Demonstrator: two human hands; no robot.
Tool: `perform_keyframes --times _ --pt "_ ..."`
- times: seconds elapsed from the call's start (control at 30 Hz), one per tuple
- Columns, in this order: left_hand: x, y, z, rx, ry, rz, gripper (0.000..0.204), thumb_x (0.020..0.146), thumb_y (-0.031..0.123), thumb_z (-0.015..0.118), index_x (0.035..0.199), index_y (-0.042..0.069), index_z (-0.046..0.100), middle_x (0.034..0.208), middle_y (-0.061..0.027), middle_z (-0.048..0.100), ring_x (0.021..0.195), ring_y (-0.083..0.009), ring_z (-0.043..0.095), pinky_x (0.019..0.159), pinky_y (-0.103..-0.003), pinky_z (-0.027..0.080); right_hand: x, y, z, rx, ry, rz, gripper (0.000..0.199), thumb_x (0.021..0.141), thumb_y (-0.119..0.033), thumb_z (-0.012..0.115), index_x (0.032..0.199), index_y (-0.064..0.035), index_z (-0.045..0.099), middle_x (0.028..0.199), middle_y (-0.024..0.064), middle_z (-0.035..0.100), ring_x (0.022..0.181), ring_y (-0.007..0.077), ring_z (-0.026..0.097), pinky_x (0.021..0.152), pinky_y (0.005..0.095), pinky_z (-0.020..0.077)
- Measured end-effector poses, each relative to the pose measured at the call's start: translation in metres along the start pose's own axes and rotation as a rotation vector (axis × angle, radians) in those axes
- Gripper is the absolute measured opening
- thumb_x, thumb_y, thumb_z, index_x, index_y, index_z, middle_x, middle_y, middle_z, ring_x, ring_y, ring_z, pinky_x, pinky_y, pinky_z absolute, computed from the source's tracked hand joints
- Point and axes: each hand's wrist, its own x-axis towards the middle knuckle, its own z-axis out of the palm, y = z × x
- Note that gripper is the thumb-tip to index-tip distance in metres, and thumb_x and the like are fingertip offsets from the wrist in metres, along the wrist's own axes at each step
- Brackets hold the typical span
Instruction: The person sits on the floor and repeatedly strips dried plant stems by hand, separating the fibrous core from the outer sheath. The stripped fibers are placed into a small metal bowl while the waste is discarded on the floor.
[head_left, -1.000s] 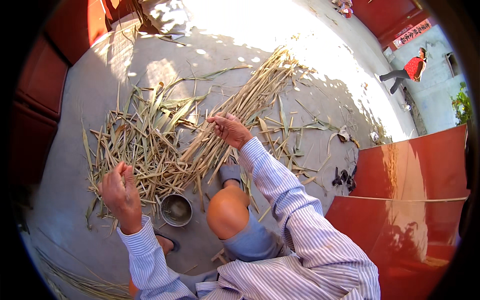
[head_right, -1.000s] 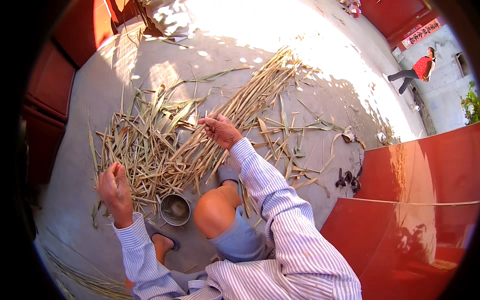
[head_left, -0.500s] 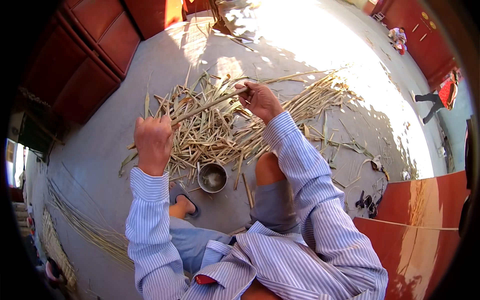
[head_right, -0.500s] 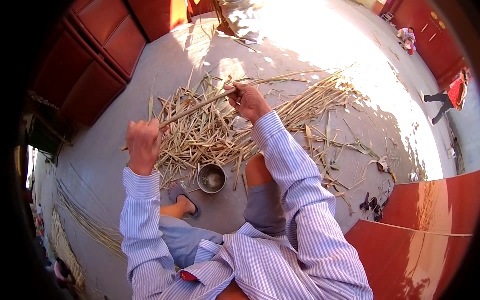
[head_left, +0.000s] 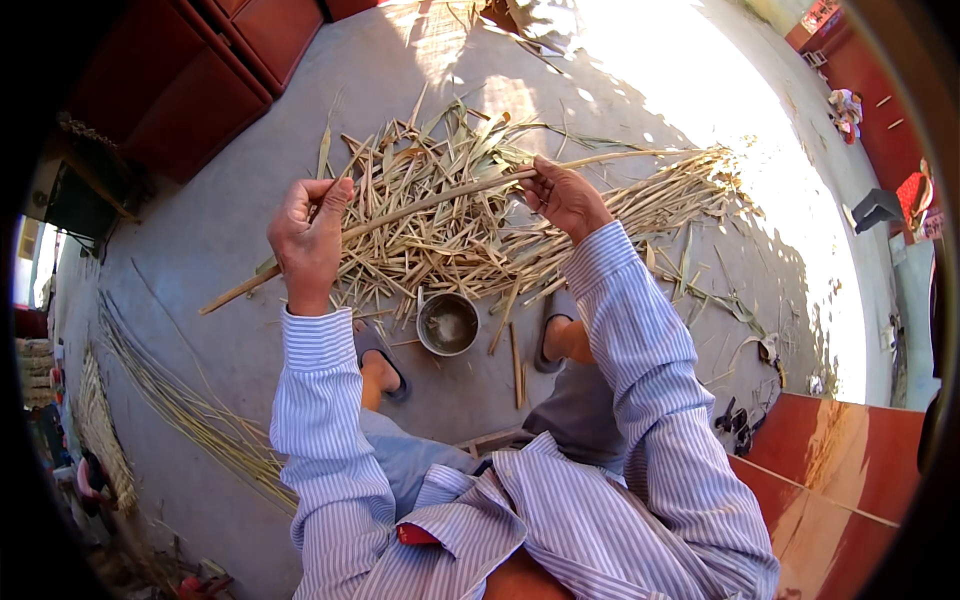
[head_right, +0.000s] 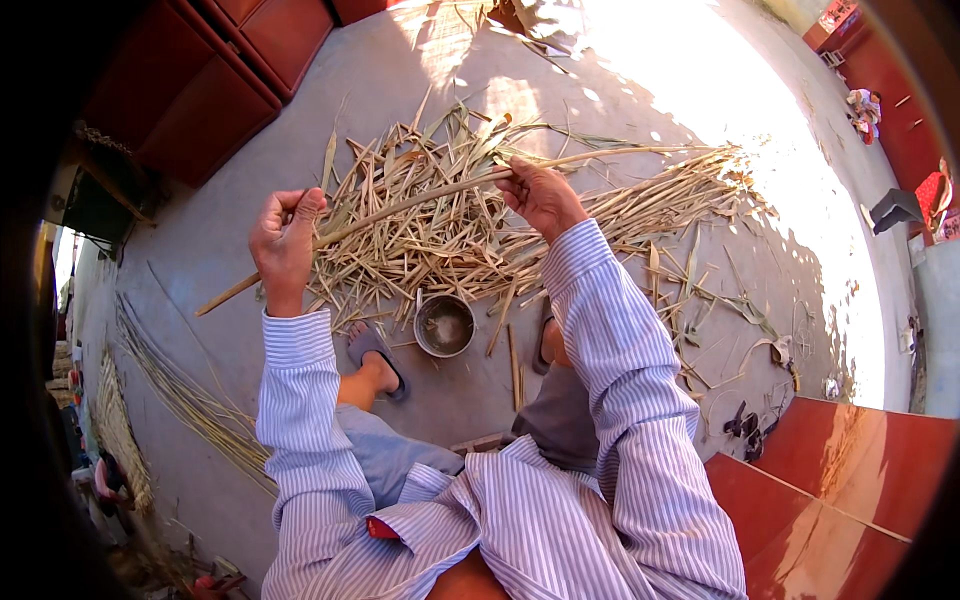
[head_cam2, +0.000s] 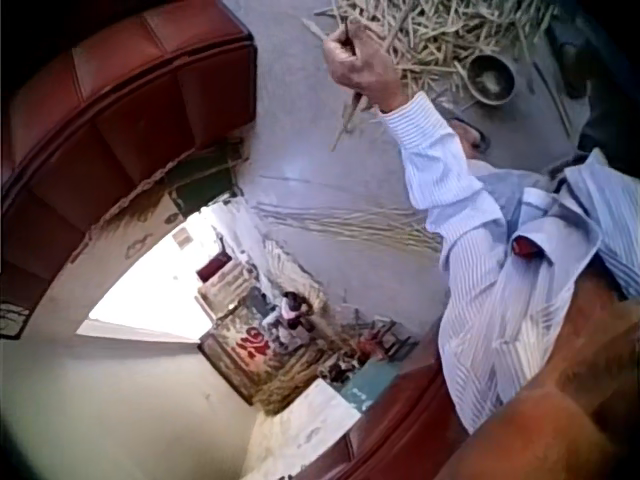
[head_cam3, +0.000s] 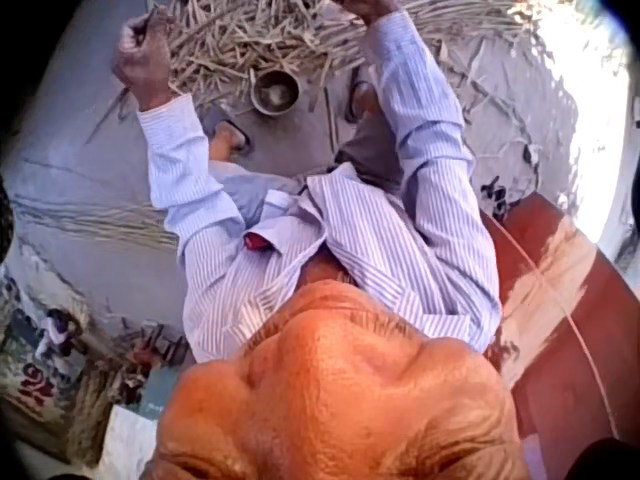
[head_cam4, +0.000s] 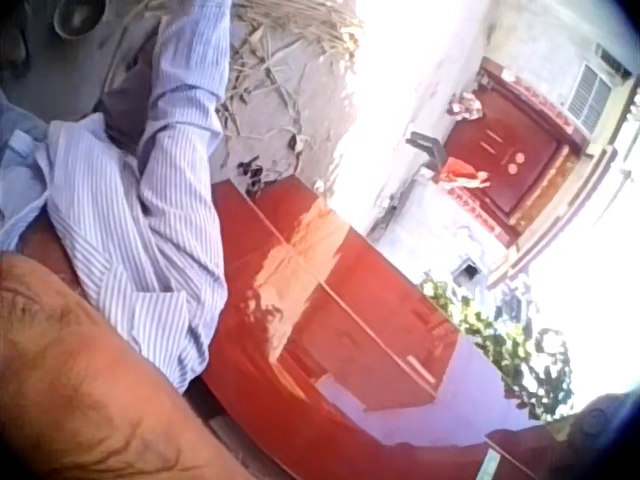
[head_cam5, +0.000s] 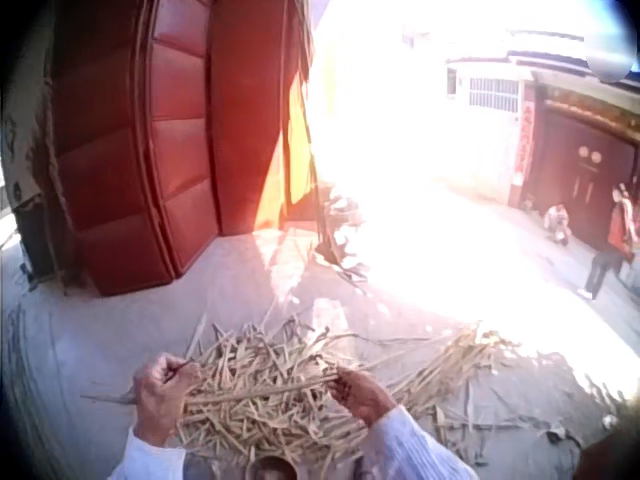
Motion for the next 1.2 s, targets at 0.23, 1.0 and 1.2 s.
perform_keyframes --times 0.23,1.0,1.2 --pt "-0.002 -0.012 0.051 0.597 -0.426 0.386 0.031 0.084 0.038 0.067 0.077 0.008 0.065 0.062 -0.0081 0.061 0.056 -0.0292 0.058 0.055 -0.040 0.040 0.005 0.028 0.053 0.032 -0.141 0.014 0.016 0.099 -0.020 0.055 0.104 -0.0056 0.061 0.097 0.0062 0.070 0.079 0.0120 0.066 0.065 0.0232 0.0556" --pt "0.025 -0.042 0.009 0.521 -0.501 0.231 0.028 0.084 0.036 0.064 0.079 0.009 0.069 0.068 -0.0103 0.065 0.067 -0.0301 0.063 0.062 -0.041 0.046 0.035 0.027 0.045 -0.007 -0.216 -0.154 0.017 0.097 -0.012 0.057 0.111 -0.0045 0.058 0.106 0.0107 0.069 0.094 0.0163 0.067 0.078 0.0248 0.0582" --pt "0.022 -0.063 0.017 0.507 -0.371 0.251 0.021 0.076 0.032 0.072 0.079 0.011 0.072 0.068 -0.0108 0.066 0.065 -0.0283 0.064 0.061 -0.042 0.046 0.040 0.039 0.057 0.069 -0.144 -0.065 0.017 0.096 -0.006 0.055 0.113 -0.0040 0.058 0.115 0.0123 0.066 0.102 0.0215 0.066 0.083 0.0284 0.0586"
